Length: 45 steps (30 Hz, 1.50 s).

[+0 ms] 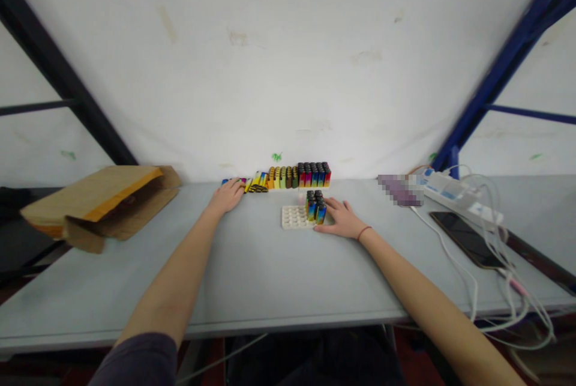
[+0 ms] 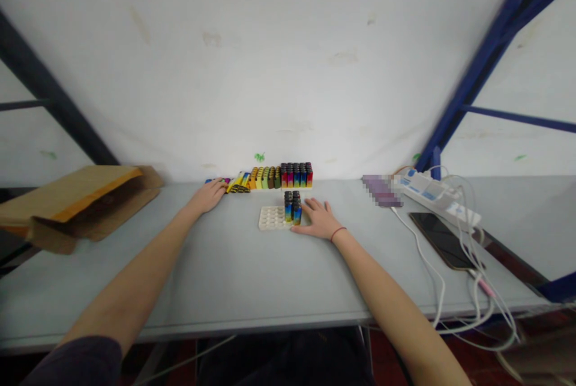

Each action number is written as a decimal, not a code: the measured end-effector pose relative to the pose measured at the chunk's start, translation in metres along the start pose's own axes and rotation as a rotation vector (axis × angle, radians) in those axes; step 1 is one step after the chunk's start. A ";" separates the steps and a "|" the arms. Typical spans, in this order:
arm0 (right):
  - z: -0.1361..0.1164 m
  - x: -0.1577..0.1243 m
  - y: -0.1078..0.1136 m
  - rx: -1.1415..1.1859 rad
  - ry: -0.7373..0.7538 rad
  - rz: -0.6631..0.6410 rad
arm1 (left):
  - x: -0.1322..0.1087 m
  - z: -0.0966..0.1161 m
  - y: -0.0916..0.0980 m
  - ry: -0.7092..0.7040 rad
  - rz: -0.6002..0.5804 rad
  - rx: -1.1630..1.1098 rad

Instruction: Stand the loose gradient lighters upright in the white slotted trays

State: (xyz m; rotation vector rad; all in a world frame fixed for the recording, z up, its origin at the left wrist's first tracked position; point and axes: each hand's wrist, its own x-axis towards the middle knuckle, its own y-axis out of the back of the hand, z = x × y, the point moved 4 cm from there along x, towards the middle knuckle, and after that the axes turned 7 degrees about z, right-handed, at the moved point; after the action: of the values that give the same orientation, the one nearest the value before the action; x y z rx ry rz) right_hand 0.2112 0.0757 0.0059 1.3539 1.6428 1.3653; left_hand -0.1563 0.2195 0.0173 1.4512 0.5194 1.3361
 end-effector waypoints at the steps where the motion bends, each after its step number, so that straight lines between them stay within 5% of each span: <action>1: 0.000 0.000 0.000 -0.001 0.000 0.000 | -0.001 -0.002 0.000 0.014 -0.005 0.006; 6: 0.001 0.000 -0.001 0.001 0.005 0.005 | -0.004 -0.010 -0.005 0.126 -0.051 0.078; 20: 0.001 0.000 -0.001 0.003 -0.004 0.004 | -0.002 -0.005 0.002 0.163 -0.185 0.059; 31: 0.001 0.000 -0.001 0.003 -0.006 -0.001 | -0.048 -0.016 0.016 0.115 -0.151 0.003; 39: 0.002 -0.001 -0.001 -0.008 0.002 0.005 | -0.088 0.017 0.024 -0.076 -0.241 -0.041; 45: 0.001 -0.001 0.000 -0.014 0.001 0.002 | -0.091 0.056 0.016 -0.118 -0.218 -0.062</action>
State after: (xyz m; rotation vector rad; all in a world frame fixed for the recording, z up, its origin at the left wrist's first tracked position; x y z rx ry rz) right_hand 0.2127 0.0749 0.0048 1.3470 1.6303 1.3764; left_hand -0.1366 0.1149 -0.0004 1.3718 0.5376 1.0792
